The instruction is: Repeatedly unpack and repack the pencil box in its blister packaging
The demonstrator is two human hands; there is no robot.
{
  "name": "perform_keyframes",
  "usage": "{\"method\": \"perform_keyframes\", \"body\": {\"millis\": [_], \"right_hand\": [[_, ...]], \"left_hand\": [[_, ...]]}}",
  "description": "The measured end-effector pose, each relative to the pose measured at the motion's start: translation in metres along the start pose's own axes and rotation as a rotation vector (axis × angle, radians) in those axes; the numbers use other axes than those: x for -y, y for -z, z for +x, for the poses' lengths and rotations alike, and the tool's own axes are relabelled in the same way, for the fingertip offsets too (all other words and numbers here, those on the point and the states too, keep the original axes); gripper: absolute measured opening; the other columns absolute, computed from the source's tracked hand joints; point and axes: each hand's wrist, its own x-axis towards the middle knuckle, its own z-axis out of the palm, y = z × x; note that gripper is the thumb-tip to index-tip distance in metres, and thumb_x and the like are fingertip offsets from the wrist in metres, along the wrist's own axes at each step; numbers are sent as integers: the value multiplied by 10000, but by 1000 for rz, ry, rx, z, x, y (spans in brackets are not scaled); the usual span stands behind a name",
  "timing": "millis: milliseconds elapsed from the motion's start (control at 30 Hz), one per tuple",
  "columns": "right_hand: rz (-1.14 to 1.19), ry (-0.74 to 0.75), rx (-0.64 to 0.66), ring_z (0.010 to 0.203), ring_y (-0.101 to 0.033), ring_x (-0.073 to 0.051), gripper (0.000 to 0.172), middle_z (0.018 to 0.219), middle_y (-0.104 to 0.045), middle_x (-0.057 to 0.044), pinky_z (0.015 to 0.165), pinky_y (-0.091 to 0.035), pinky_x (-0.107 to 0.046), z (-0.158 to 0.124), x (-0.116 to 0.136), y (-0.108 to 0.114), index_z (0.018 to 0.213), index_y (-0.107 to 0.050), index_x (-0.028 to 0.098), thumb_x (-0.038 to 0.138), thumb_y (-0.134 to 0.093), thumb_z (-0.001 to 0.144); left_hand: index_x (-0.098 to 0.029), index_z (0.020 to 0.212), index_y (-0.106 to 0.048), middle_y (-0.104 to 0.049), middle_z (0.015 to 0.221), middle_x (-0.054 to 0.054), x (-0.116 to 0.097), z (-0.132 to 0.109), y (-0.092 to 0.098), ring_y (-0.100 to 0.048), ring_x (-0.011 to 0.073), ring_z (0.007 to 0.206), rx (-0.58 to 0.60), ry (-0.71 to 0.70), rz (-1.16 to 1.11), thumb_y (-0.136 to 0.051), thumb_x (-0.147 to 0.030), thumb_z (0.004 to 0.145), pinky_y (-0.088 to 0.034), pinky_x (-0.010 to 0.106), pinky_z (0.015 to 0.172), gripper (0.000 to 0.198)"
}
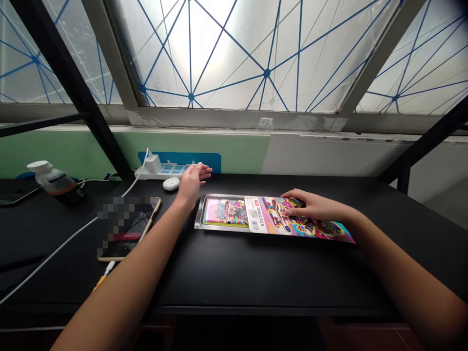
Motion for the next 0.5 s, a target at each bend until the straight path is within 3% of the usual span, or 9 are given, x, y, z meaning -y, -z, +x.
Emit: {"method": "perform_keyframes", "body": {"millis": [133, 267, 367, 500], "right_hand": [[-49, 1, -41, 1231, -584, -328, 711, 1356, -594, -90, 1014, -495, -390, 1, -8, 0, 1362, -576, 298, 656, -701, 760], [-95, 45, -59, 1267, -565, -345, 823, 1459, -513, -100, 1008, -510, -407, 9, 3, -5, 1462, -474, 308, 686, -679, 759], [-157, 73, -36, 1295, -530, -388, 845, 1516, -466, -110, 1037, -469, -486, 20, 32, -12, 1481, -454, 304, 716, -644, 768], [-211, 125, 36, 1342, -462, -408, 812, 1491, -492, -151, 1134, -289, -575, 46, 91, -27, 1438, -509, 246, 741, -584, 799]], "left_hand": [[-187, 935, -623, -749, 1084, 127, 11, 2, 1, -715, 248, 980, 50, 136, -194, -467, -668, 875, -532, 358, 816, 509], [-179, 915, -641, -757, 1038, 131, 12, -6, -6, -716, 255, 977, 89, 138, -247, -448, -726, 868, -539, 362, 834, 582], [-186, 907, -638, -760, 1022, 124, 11, -7, -6, -715, 260, 980, 65, 141, -256, -404, -751, 874, -541, 373, 836, 612], [-184, 895, -632, -756, 1021, 127, 14, -4, -5, -718, 250, 932, 80, 137, -219, -355, -761, 885, -543, 349, 785, 640]]}}
